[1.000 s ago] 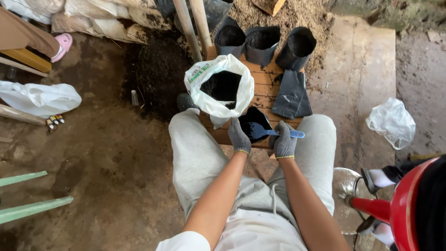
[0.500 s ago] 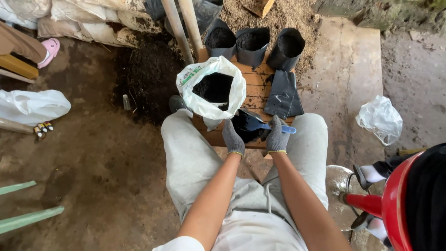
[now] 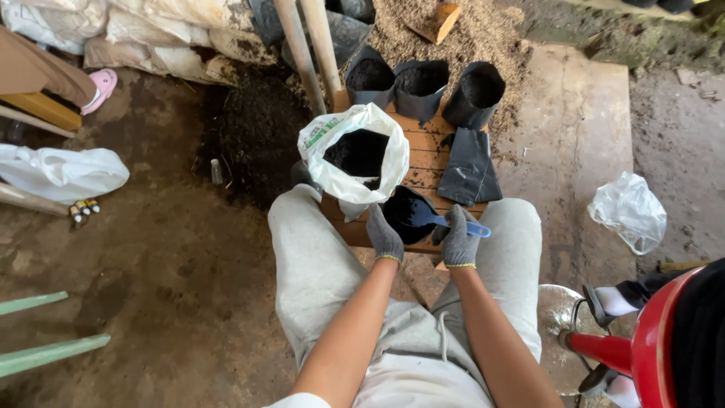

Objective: Filling small black nursery bags with soil using a hand trowel from a larger bag of soil.

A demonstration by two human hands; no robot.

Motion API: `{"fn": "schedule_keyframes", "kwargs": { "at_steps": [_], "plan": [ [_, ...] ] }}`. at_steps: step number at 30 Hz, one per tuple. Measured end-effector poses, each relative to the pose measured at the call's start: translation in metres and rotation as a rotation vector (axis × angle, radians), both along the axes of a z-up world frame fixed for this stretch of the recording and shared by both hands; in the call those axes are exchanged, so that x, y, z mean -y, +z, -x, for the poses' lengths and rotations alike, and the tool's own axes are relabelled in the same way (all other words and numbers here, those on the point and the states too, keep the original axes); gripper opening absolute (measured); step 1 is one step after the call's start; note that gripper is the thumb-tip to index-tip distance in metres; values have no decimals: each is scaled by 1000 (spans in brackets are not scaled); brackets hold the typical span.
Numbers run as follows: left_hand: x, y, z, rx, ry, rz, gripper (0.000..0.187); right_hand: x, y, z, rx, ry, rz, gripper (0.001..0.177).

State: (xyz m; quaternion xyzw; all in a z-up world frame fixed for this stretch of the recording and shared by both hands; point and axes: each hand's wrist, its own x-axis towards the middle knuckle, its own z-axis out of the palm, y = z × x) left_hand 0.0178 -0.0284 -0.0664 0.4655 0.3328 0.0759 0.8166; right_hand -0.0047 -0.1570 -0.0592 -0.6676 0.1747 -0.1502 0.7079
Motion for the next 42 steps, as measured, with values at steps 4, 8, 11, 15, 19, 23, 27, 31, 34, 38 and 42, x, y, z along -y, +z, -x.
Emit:
{"fn": "schedule_keyframes", "kwargs": {
  "at_steps": [4,8,11,15,19,23,27,31,34,38,42],
  "plan": [
    [-1,48,6,-46,109,-179,61,-15,49,-1,67,-119,-223,30],
    [-19,56,-1,1,325,-220,58,-4,60,-22,159,-185,-445,34],
    [-36,39,-18,-42,389,-383,45,-23,88,-43,193,-143,-456,33],
    [-68,-25,-39,-2,361,-906,42,-45,106,-82,-38,203,-88,29],
    [-110,-53,-66,85,369,-1630,27,-66,99,-118,-158,458,282,25],
    [-124,36,-51,106,-44,-1121,51,-86,95,-140,-91,602,389,34],
    [-118,48,-55,210,120,-373,61,-105,48,-163,-36,719,514,40],
    [-122,53,-57,129,81,-633,54,-112,42,-145,91,799,530,38],
    [-126,58,-52,226,90,-424,52,-98,47,-143,139,910,557,39],
    [-130,31,-60,114,120,-205,65,-85,105,-145,47,996,537,34],
    [-161,-254,-102,161,-219,-1565,57,-75,131,-187,-273,828,741,42]
  ]
}}
